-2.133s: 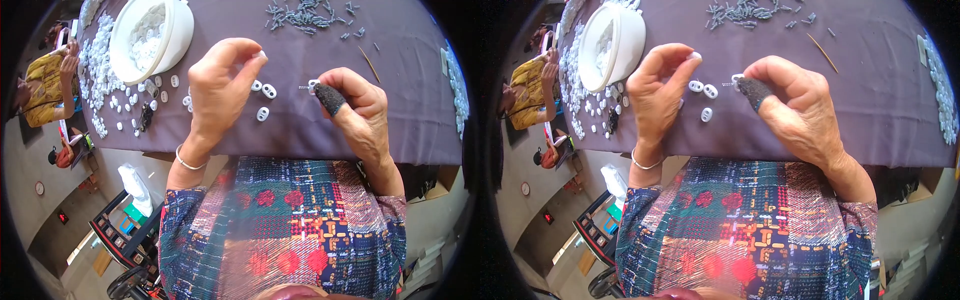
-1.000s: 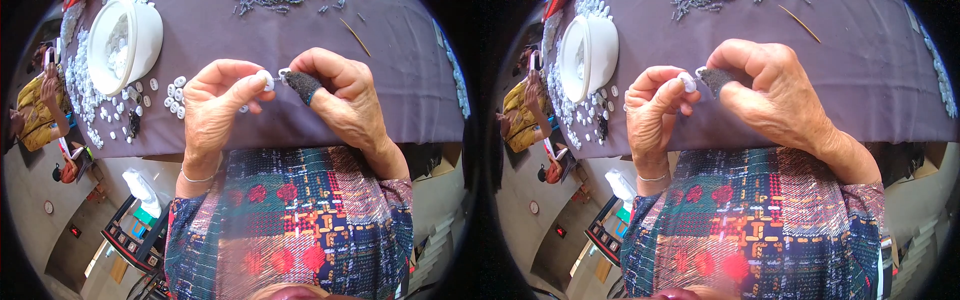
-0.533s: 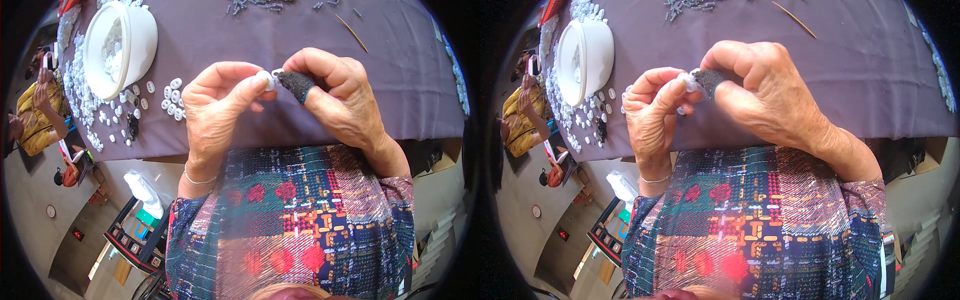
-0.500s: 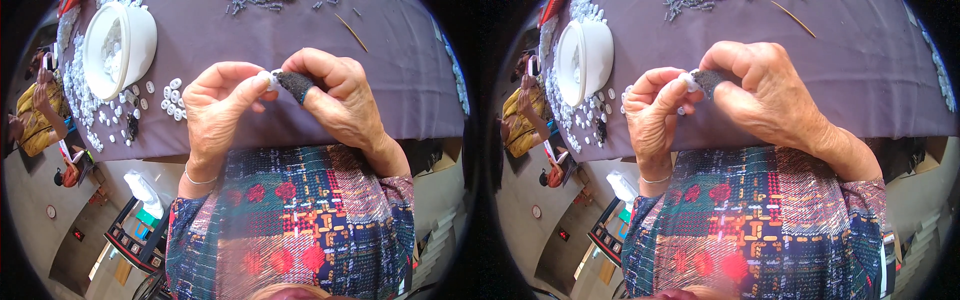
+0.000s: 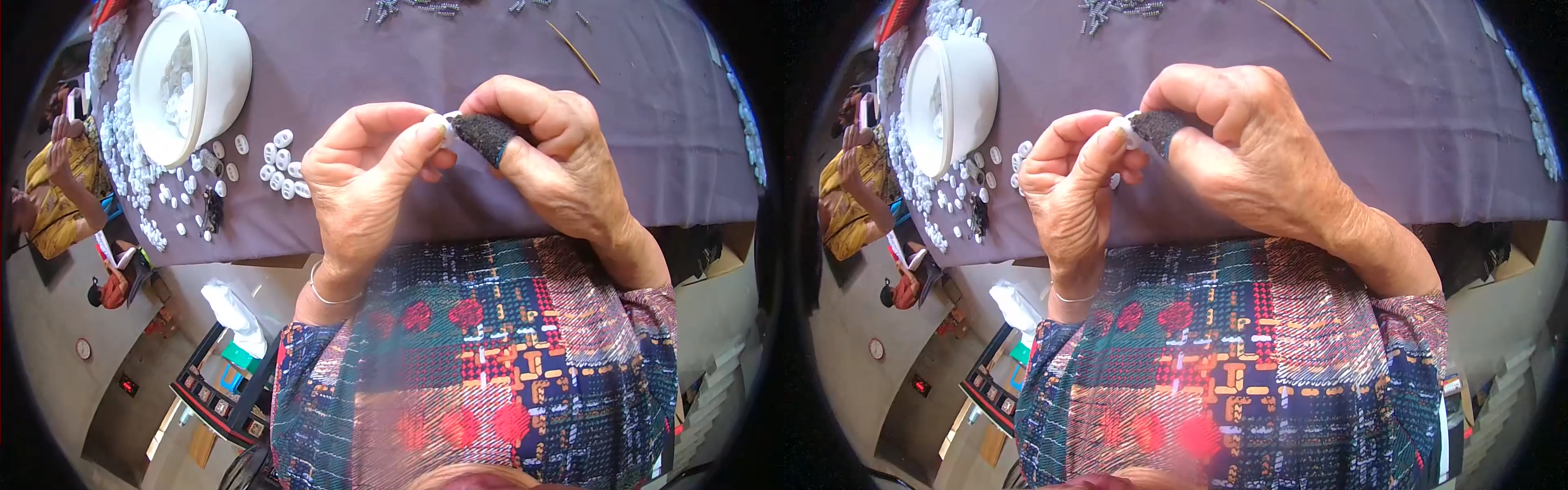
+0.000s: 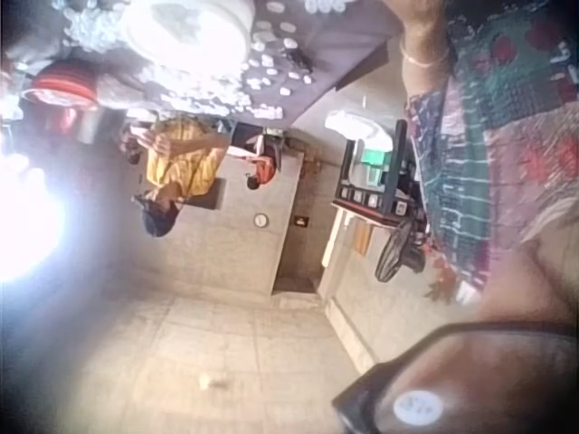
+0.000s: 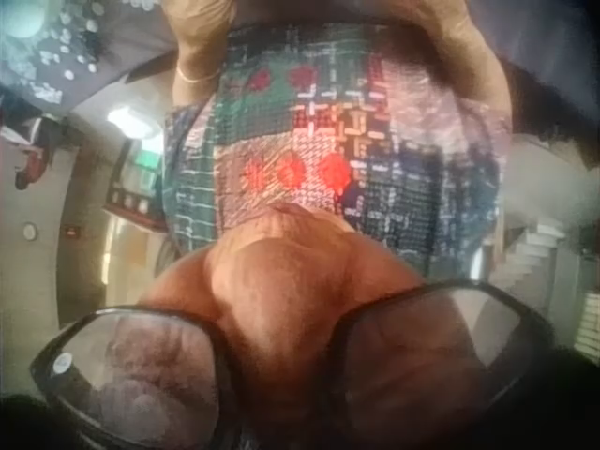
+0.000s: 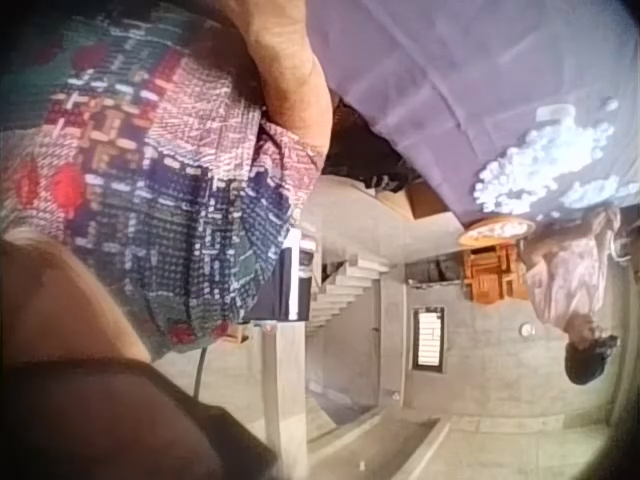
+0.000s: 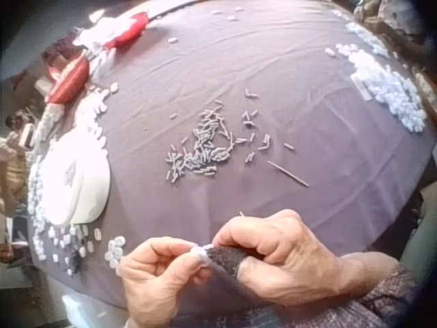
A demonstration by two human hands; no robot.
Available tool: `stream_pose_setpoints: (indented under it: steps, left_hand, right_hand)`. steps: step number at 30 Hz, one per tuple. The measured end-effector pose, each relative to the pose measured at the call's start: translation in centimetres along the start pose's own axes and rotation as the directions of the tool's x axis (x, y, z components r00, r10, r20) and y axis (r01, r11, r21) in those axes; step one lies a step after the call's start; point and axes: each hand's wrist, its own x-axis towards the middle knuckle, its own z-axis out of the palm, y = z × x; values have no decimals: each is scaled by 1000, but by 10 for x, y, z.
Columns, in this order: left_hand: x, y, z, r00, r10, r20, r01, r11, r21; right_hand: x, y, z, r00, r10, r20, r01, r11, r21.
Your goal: The person gathers plastic components and assembles cord lock toggles by inserting springs and plastic plugs into the housings by hand.
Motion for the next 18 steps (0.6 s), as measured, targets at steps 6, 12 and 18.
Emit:
stream_pose_setpoints:
  steps: [6,12,18]
  left_hand:
    - [-3,-4,2,999,43,-34,-43,999,-11]
    - [-3,-7,5,997,64,-48,-66,997,-32]
    - [-1,-10,6,994,100,-49,-102,994,-42]
  right_hand:
    - [-1,1,1,1000,19,16,-19,1000,18]
    - [0,-2,1,998,64,21,-66,995,78]
    - [1,-2,-1,999,37,16,-38,996,79]
